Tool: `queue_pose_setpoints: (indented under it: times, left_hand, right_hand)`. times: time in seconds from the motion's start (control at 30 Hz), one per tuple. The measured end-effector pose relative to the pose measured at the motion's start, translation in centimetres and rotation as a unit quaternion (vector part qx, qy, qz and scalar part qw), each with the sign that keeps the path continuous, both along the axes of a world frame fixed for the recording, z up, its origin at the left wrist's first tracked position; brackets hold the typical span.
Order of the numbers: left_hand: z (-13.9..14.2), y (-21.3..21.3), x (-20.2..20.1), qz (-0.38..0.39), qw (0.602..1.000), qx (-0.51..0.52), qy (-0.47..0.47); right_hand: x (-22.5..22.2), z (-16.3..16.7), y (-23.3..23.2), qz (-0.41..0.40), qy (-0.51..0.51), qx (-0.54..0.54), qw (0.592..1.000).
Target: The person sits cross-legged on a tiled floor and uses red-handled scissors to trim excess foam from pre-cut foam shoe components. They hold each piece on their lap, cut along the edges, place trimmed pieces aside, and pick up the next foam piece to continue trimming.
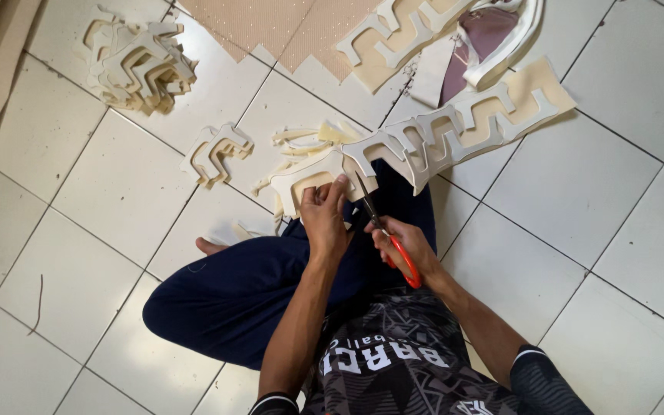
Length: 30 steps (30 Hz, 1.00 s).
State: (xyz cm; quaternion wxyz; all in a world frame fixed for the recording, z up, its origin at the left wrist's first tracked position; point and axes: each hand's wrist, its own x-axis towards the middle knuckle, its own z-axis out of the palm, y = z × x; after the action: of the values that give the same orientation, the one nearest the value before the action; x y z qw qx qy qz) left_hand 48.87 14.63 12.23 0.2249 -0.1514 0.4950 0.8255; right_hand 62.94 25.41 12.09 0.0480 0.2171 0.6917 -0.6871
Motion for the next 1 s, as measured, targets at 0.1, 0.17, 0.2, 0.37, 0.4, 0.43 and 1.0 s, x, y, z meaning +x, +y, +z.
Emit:
queue_pose_setpoints:
  times: [0.1,0.17,0.2,0.37,0.4,0.43,1.0]
  left_hand:
    - [0.0,-0.2,0.0,0.004,1.0,-0.007,0.012]
    - [-0.1,-0.3,0.1,0.004,1.0,-0.006,-0.012]
    - [-0.2,-0.3,0.2,0.005,1.0,0.004,-0.003]
    - [-0.4,-0.7,0.5,-0.006,1.0,0.02,0.004]
    - [-0.4,-0.8,0.5,-0.007,0.999,0.043,-0.009]
    - [-0.4,-0.8,0.4,-0.01,0.998,0.065,-0.022]
    - [1.7,-1.8,-0.5,0.032,0.999,0.023,-0.015]
  right_hand:
    - [-0.4,0.0,-0.1,-0.006,0.012,-0.01,1.0]
    - [-0.7,0.0,-0.1,-0.008,0.017,-0.02,1.0]
    - [-0.8,0.0,-0.1,-0.005,0.012,-0.017,1.0]
    - [-0.9,-0.1,-0.1,-0.021,0.0,-0.025,0.999]
    - [-0.8,-0.1,-0.2,-0.033,-0.032,-0.028,0.999]
    - [-0.6,-0.1,-0.4,-0.046,-0.064,-0.03,0.996]
    - [-2.8,0.5,-0.4,0.032,0.055,-0.078,0.995]
